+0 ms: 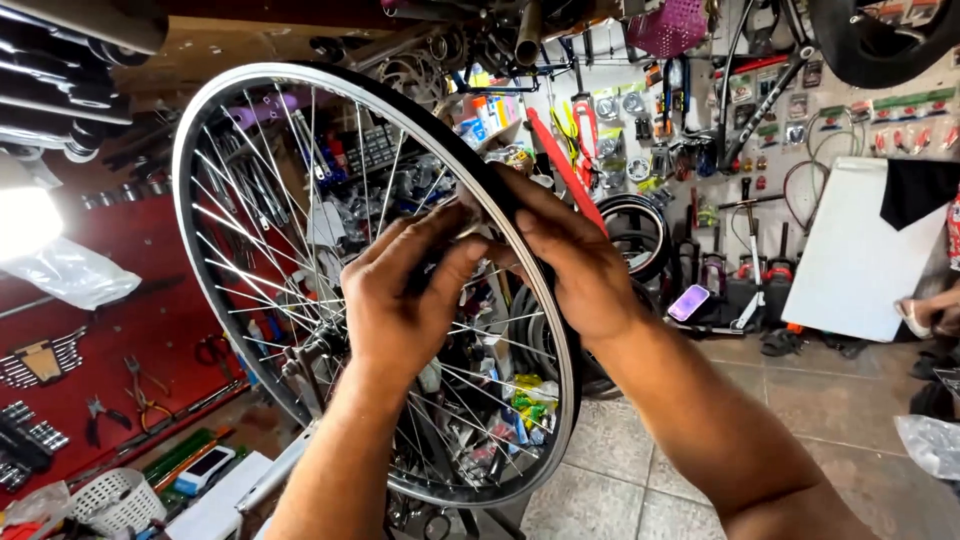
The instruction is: Repairing a bicycle wheel hub on a truing stand
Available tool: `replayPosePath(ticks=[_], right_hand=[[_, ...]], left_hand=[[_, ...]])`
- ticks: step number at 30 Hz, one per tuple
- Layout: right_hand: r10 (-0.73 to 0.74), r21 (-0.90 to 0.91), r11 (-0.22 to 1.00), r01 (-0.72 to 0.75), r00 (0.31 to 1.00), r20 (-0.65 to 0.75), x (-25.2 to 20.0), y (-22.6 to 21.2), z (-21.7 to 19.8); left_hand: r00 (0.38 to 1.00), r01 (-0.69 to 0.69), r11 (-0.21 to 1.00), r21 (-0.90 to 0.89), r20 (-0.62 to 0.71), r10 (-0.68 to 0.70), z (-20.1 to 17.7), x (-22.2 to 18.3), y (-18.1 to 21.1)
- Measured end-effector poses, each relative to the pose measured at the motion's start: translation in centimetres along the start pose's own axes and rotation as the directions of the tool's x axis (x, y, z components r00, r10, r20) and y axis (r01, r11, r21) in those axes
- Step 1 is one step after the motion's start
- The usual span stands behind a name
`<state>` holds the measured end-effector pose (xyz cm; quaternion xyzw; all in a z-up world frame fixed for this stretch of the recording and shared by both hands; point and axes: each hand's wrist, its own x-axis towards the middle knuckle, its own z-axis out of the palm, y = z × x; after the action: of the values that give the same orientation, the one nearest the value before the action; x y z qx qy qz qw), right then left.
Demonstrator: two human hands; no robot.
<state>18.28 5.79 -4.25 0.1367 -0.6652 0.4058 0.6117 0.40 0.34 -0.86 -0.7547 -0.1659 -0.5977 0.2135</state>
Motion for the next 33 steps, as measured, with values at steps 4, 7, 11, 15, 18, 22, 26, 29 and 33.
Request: replayPosePath(ticks=[4, 7, 11, 15, 18, 22, 26, 29, 33], right_hand=[[-0.128, -0.239, 0.966, 0.100, 0.986, -0.106, -0.4, 0.6, -0.6], [-0.039, -0.211, 0.977, -0.005, 0.978, -0.206, -1.1, 0.4, -0.1], [-0.112, -0.186, 0.979, 0.087, 0.985, -0.129, -1.1, 0.4, -0.2], [-0.007, -0.152, 0.988, -0.017, 0.987, -0.160, -1.2, -0.3, 0.4], [-0.072, -0.195, 0.980, 0.050, 0.992, -0.106, -1.3, -0.3, 0.5], [-0.100, -0.309, 0.950, 0.038, 0.978, -0.185, -2.0, 0.4, -0.3], [-0.124, -0.251, 0.964, 0.088, 0.983, -0.133, -1.9, 0.0, 0.5], [-0.098, -0.190, 0.980, 0.065, 0.980, -0.170, -2.2, 0.4, 0.5], [-0.066, -0.184, 0.983, 0.029, 0.977, -0.200, -2.6, 0.5, 0.5]], left_hand=[[0.980, 0.167, 0.986, 0.005, 0.107, -0.167, -0.1, -0.6, -0.6], [0.992, 0.055, 0.998, -0.042, 0.118, -0.050, -0.1, -0.2, 0.0], [0.995, 0.071, 0.995, -0.072, 0.081, -0.065, 0.2, 0.4, 0.9], [0.850, 0.524, 0.821, -0.226, 0.206, -0.486, 0.0, 1.4, 0.9], [0.836, 0.523, 0.836, -0.168, 0.292, -0.465, -0.8, 2.1, 1.4], [0.869, 0.423, 0.901, -0.092, 0.321, -0.376, -1.0, 1.0, 2.0], [0.960, 0.182, 0.981, -0.074, 0.228, -0.161, -0.8, 0.0, 1.2], [0.945, 0.308, 0.935, -0.177, 0.168, -0.280, -0.5, 0.1, 1.6], [0.821, 0.570, 0.768, -0.292, 0.248, -0.515, -0.1, 0.6, 1.6]])
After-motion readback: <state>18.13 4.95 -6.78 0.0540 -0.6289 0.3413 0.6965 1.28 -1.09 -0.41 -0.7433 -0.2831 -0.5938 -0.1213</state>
